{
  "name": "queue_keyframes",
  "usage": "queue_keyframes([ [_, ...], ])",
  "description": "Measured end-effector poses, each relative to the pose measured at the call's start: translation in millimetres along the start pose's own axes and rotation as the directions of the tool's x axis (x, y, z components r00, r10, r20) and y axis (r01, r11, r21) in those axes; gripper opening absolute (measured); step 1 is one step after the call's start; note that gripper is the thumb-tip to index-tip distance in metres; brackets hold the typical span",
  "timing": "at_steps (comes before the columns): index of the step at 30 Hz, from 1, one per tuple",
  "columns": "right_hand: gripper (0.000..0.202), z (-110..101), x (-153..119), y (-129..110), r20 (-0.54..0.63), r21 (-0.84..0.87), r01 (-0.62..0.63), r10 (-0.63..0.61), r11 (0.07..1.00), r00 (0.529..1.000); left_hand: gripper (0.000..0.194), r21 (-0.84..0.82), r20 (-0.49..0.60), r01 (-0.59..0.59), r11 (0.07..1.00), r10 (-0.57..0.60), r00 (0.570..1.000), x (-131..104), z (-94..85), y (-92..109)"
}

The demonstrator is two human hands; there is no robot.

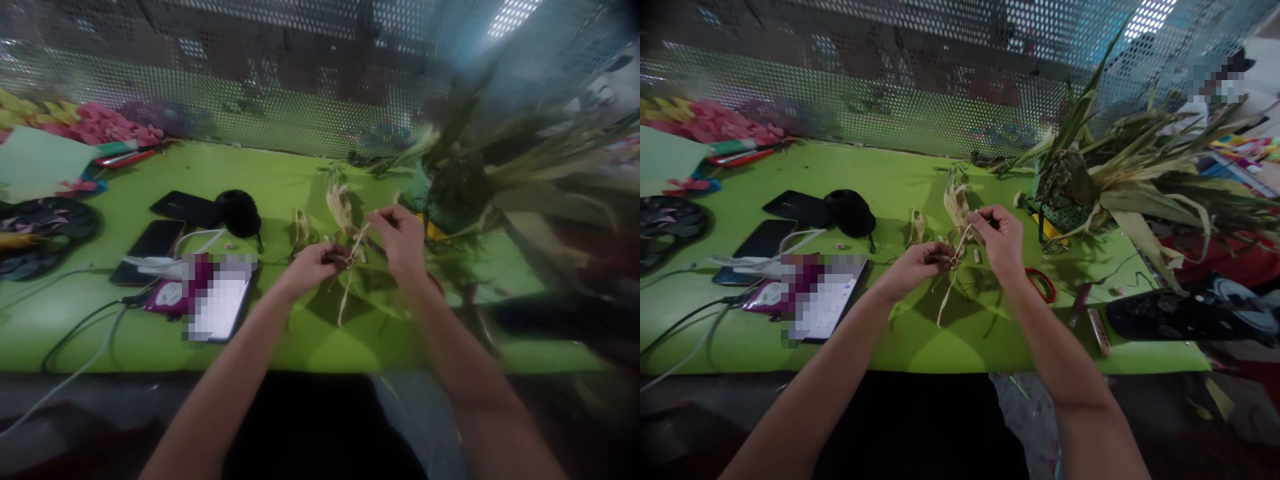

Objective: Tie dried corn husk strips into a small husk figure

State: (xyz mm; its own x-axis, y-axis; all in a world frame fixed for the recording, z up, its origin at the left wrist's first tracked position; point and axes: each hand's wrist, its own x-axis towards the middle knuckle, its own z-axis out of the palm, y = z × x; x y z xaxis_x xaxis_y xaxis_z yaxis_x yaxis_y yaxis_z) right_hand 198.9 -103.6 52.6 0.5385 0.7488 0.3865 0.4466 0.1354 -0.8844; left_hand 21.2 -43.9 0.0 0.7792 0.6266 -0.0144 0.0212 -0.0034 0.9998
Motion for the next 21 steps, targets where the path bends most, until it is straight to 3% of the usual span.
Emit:
queue_keyframes([
  [4, 0.035, 2, -2, 2, 0.048, 0.025, -0.022, 0.020, 0.999, 0.999, 0.020, -0.152, -0.129, -0.002, 0.988, -0.018, 0.991, 0, -0.6, 3],
  [9, 0.029, 14, -12, 2, 0.301, 0.040, -0.109, 0.092, 0.993, 0.949, 0.016, -0.211, -0.216, -0.063, 0.976, 0.017, 0.976, 0, 1.4, 9],
  [12, 0.026, 22, -19, 0, 0.284, 0.084, -0.109, 0.081, 0.990, 0.955, 0.009, -0.268, -0.234, -0.085, 0.960, 0.020, 0.972, 0, 4.6, 9],
  [16, 0.023, 26, -26, -2, 0.273, 0.202, -0.175, 0.116, 0.964, 0.955, 0.023, -0.371, -0.261, -0.090, 0.924, -0.011, 0.965, 0, 10.9, 7],
  [21, 0.024, 27, -26, -1, 0.248, 0.243, -0.247, 0.186, 0.938, 0.951, 0.023, -0.350, -0.276, -0.095, 0.932, -0.006, 0.961, 2, 18.4, 8],
])
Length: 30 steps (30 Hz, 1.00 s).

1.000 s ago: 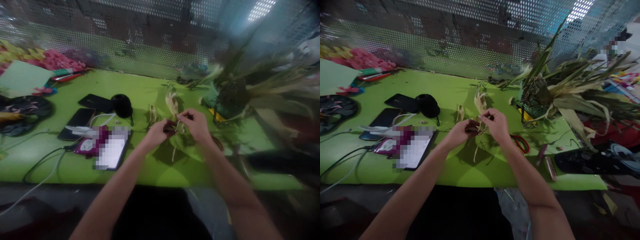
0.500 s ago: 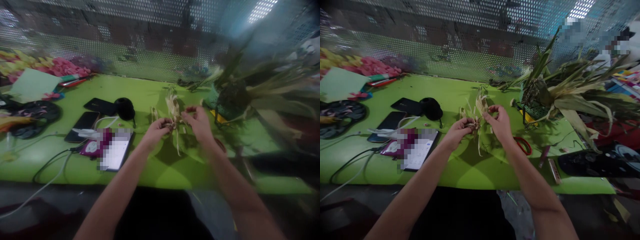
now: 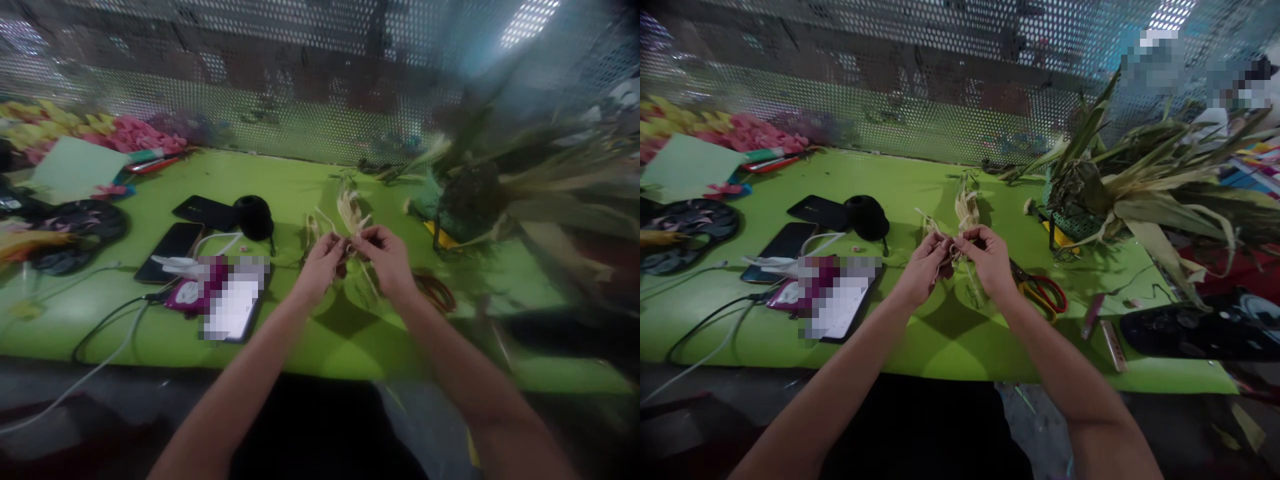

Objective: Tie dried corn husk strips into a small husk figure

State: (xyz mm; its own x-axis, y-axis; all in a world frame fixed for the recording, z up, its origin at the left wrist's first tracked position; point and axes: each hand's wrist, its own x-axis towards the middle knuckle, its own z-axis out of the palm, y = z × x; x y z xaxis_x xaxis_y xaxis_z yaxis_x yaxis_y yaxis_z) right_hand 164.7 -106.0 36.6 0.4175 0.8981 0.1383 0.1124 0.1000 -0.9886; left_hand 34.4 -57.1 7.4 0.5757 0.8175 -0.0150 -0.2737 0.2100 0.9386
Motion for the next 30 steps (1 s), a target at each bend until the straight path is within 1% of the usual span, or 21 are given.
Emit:
queue_keyframes([
  [3, 0.025, -1, 3, 2, -0.032, 0.005, 0.020, -0.020, 1.000, 0.999, 0.023, 0.007, -0.019, -0.029, 1.000, 0.029, 0.999, 1, 1.4, -2],
  [7, 0.022, -3, 4, 1, -0.018, -0.072, 0.046, -0.047, 0.996, 0.999, 0.022, 0.045, -0.030, -0.022, 0.999, 0.024, 0.999, 2, -1.1, -4],
  [9, 0.018, -4, 3, 1, 0.010, -0.121, 0.086, -0.086, 0.989, 0.996, 0.021, 0.074, -0.056, -0.042, 0.996, 0.046, 0.997, 2, -2.3, -3],
  [11, 0.016, -3, 0, 2, 0.029, -0.207, 0.151, -0.148, 0.967, 0.989, 0.021, 0.083, -0.062, -0.054, 0.995, 0.059, 0.996, 2, -2.6, -3],
  [14, 0.019, 1, -6, 6, 0.041, -0.411, 0.213, -0.216, 0.886, 0.976, 0.024, 0.060, -0.069, -0.031, 0.998, 0.035, 0.997, 2, -1.5, -6],
  [16, 0.023, 5, -10, 10, 0.053, -0.535, 0.228, -0.237, 0.813, 0.970, 0.027, 0.059, -0.108, -0.004, 0.998, 0.011, 0.994, 3, -0.3, -11],
  [18, 0.027, 9, -13, 13, 0.071, -0.626, 0.241, -0.253, 0.742, 0.965, 0.028, 0.071, -0.156, 0.031, 0.997, -0.019, 0.988, 5, 1.0, -17],
  [20, 0.029, 13, -15, 15, 0.081, -0.664, 0.243, -0.255, 0.707, 0.963, 0.028, 0.065, -0.207, 0.065, 0.996, -0.050, 0.977, 6, 2.3, -20],
  [22, 0.029, 16, -16, 16, 0.086, -0.629, 0.243, -0.245, 0.739, 0.966, 0.026, 0.051, -0.243, 0.084, 0.995, -0.069, 0.968, 6, 3.3, -20],
  [26, 0.022, 14, -13, 18, 0.034, -0.424, 0.238, -0.247, 0.874, 0.968, 0.024, 0.077, -0.266, 0.058, 0.995, -0.036, 0.963, 3, 4.0, -13],
  [28, 0.018, 11, -9, 18, 0.009, -0.314, 0.212, -0.220, 0.926, 0.975, 0.023, 0.087, -0.271, 0.034, 0.996, -0.010, 0.963, 1, 4.3, -10],
  [30, 0.015, 7, -5, 17, -0.009, -0.210, 0.162, -0.167, 0.964, 0.986, 0.022, 0.080, -0.273, -0.001, 0.997, 0.023, 0.962, 0, 4.9, -8],
])
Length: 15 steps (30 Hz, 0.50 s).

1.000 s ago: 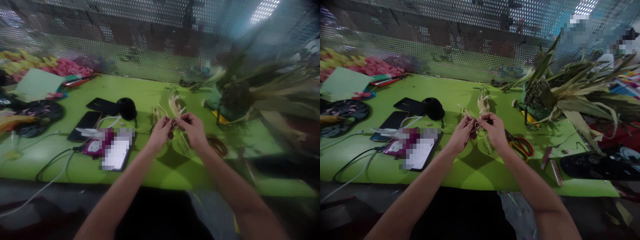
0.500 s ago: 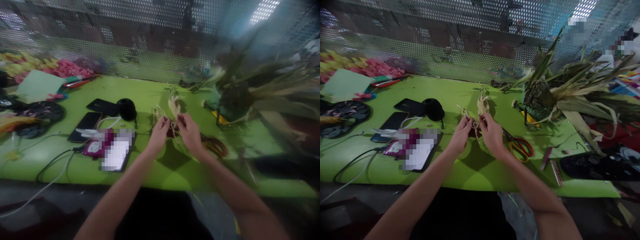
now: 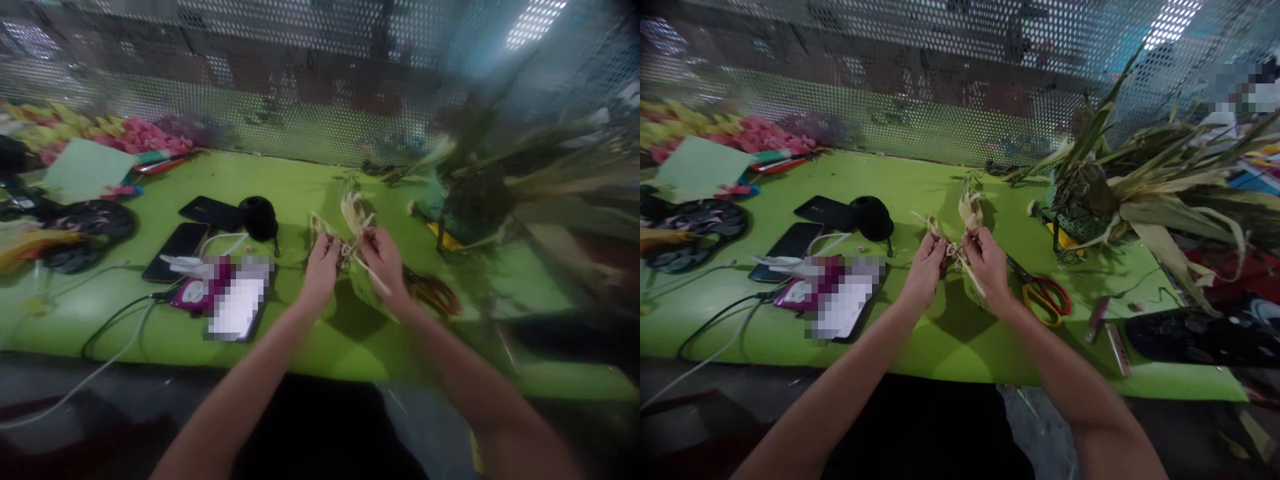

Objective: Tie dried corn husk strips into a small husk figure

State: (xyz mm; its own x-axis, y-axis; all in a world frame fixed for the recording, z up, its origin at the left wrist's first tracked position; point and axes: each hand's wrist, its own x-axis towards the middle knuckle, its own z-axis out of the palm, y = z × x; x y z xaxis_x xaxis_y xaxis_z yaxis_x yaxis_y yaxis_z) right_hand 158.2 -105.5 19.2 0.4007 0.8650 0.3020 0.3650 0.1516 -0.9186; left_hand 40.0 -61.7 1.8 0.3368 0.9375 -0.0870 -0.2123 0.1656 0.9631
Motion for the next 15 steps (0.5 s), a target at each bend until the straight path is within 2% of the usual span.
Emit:
queue_keyframes([
  [2, 0.014, -4, 5, -2, 0.009, 0.095, -0.074, 0.074, 0.993, 0.997, 0.021, -0.017, -0.007, -0.050, 0.999, 0.050, 0.999, 0, 0.4, 1],
  [4, 0.016, -8, 9, -6, 0.065, 0.198, -0.179, 0.169, 0.964, 0.983, 0.020, -0.001, -0.009, -0.118, 0.993, 0.118, 0.993, 0, 0.6, 1],
  [7, 0.021, -14, 14, -13, 0.233, 0.330, -0.374, 0.309, 0.867, 0.922, 0.020, 0.074, 0.002, -0.210, 0.975, 0.211, 0.978, -1, 0.1, 4],
  [9, 0.022, -16, 16, -15, 0.321, 0.355, -0.449, 0.344, 0.820, 0.882, 0.019, 0.122, 0.018, -0.243, 0.962, 0.242, 0.970, -3, -0.3, 6],
  [12, 0.017, -15, 14, -15, 0.380, 0.309, -0.432, 0.307, 0.847, 0.873, 0.016, 0.175, 0.049, -0.275, 0.945, 0.270, 0.962, -6, -0.2, 9],
  [15, 0.011, -10, 9, -12, 0.332, 0.205, -0.336, 0.258, 0.919, 0.907, 0.015, 0.211, 0.081, -0.313, 0.926, 0.303, 0.950, -9, 0.9, 11],
])
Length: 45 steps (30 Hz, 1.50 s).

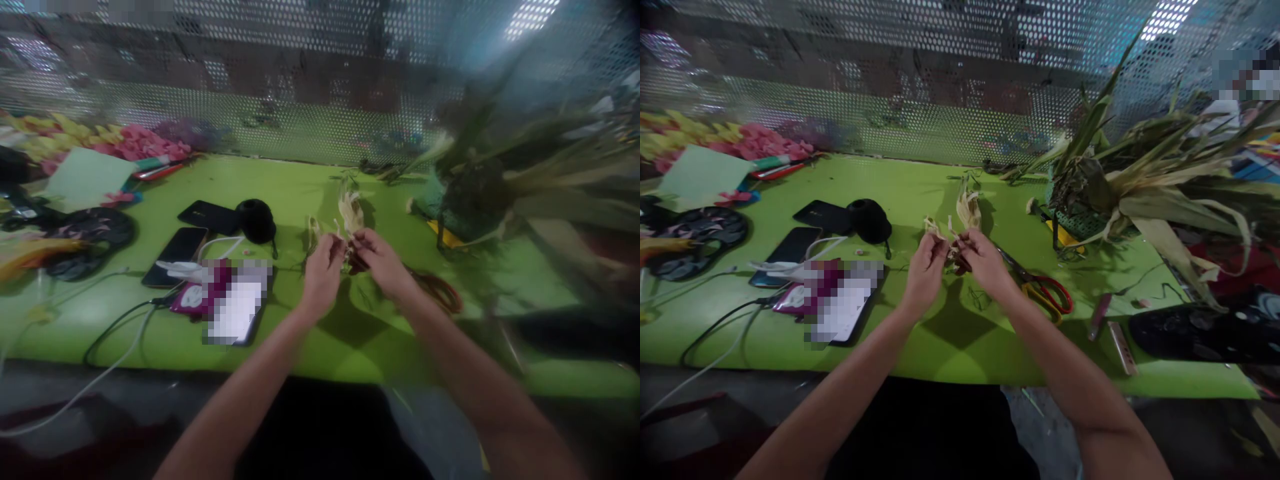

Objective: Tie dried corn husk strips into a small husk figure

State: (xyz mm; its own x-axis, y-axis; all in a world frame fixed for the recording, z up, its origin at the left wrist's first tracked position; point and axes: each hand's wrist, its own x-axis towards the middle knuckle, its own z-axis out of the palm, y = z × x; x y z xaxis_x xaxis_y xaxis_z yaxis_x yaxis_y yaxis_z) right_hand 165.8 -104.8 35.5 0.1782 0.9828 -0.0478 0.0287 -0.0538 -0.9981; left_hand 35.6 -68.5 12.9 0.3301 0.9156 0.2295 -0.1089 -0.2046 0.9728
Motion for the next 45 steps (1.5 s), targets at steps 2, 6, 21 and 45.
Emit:
queue_keyframes([
  [2, 0.010, 4, -2, 4, -0.092, -0.111, 0.063, -0.073, 0.992, 0.993, 0.014, 0.016, 0.005, -0.022, 1.000, 0.022, 1.000, -1, 0.8, 0],
  [6, 0.011, 9, -4, 10, -0.198, -0.276, 0.225, -0.284, 0.935, 0.938, 0.015, 0.014, -0.029, -0.011, 1.000, 0.012, 1.000, 1, 1.0, 0],
  [21, 0.008, 8, -2, 1, -0.243, -0.031, 0.260, -0.260, 0.965, 0.935, 0.016, -0.150, -0.151, -0.055, 0.987, 0.033, 0.988, 3, -2.4, 6],
  [45, 0.015, 8, -6, -1, -0.180, -0.167, 0.255, -0.284, 0.952, 0.942, 0.016, 0.259, 0.032, -0.111, 0.959, 0.106, 0.994, 13, -18.0, 5],
])
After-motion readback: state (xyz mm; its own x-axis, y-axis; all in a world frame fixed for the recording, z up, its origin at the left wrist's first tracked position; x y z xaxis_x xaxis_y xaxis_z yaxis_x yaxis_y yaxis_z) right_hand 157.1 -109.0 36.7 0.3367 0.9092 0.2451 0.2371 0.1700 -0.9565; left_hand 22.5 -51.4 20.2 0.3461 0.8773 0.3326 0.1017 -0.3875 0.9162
